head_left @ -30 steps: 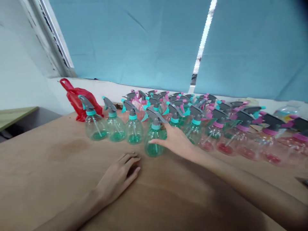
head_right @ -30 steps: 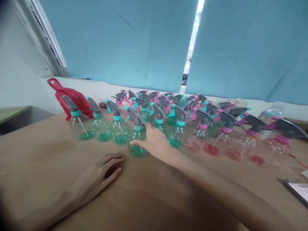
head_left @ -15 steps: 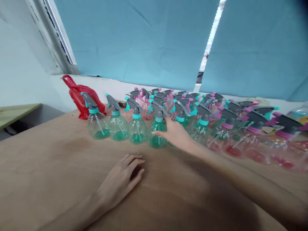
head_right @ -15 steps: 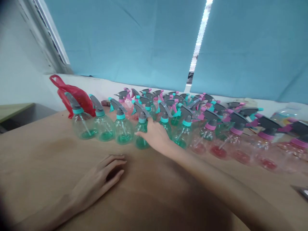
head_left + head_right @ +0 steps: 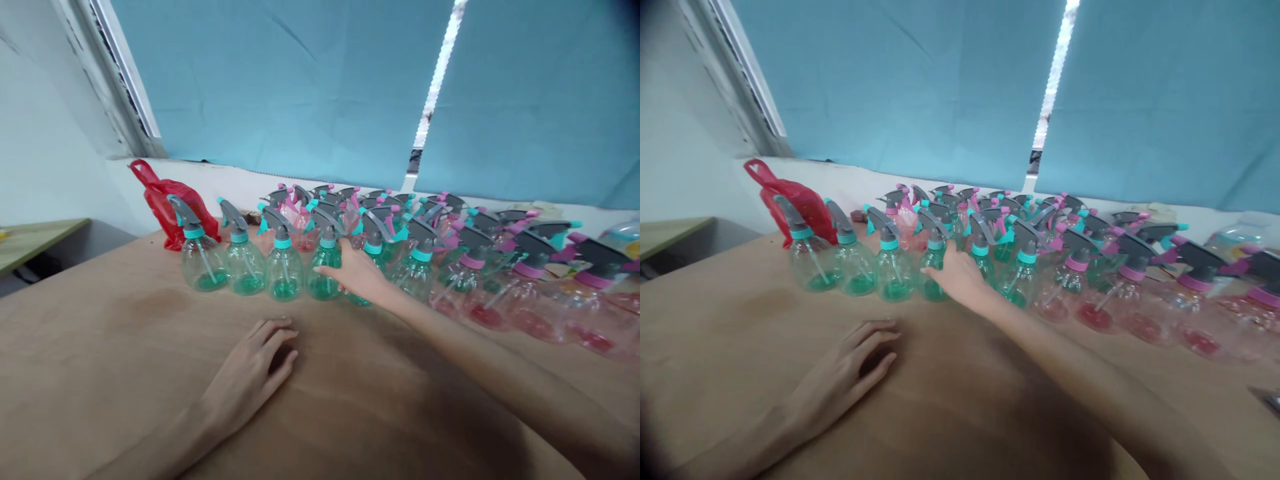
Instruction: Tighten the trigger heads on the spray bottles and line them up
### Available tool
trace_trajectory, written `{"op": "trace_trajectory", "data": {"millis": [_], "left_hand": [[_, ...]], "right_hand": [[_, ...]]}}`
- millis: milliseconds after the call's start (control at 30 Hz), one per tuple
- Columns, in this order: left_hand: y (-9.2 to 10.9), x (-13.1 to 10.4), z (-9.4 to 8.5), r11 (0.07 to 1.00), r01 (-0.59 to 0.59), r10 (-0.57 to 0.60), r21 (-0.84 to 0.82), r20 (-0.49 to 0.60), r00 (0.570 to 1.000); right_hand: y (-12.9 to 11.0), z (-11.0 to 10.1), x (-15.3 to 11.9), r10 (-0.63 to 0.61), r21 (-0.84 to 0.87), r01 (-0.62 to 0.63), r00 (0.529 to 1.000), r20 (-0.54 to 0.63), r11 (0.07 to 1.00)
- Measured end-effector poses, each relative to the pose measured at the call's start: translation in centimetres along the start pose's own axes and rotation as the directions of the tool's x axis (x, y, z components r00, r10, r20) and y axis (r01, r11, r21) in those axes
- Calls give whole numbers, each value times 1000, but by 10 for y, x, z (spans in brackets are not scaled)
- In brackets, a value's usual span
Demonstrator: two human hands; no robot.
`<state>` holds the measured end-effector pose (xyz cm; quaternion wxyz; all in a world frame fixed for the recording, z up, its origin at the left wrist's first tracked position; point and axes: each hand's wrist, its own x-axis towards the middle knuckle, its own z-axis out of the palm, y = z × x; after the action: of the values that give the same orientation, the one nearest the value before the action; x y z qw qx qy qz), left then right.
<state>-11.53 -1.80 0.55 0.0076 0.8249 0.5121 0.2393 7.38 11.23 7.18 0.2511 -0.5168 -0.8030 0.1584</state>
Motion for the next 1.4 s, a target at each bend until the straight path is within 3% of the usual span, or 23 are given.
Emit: {"op": "trace_trajectory", "data": {"millis": [167, 333, 500, 700, 1033, 1200, 1400], "left_hand": [[0, 0, 0, 1000, -2, 2, 7, 0, 1000], [0, 1, 0, 1000, 7, -7, -1, -2, 1000], [2, 3, -2, 1000, -1, 1, -6, -16, 1000], [0, 3, -1, 1000, 17, -17, 15, -8, 1000], [-3, 3, -10, 1000, 3, -3, 18, 3, 1000], [7, 9, -10, 995, 92, -91, -35, 20, 996], [54, 32, 13, 972, 161, -156, -171, 38, 987]], "right_hand": [[5, -10, -27, -59, -7, 59, 995, -85, 998], [18, -38, -62, -138, -57, 129, 972, -191, 990], [39, -58, -61, -103, -153, 46, 915, -390, 987], [47, -46, -41, 86, -185, -129, 971, -221, 974], [48, -28, -28, 96, -205, -130, 981, -171, 970], [43, -32, -48, 64, -225, -95, 988, -140, 970], [33, -49, -103, 5, -210, -23, 996, -85, 978]]}}
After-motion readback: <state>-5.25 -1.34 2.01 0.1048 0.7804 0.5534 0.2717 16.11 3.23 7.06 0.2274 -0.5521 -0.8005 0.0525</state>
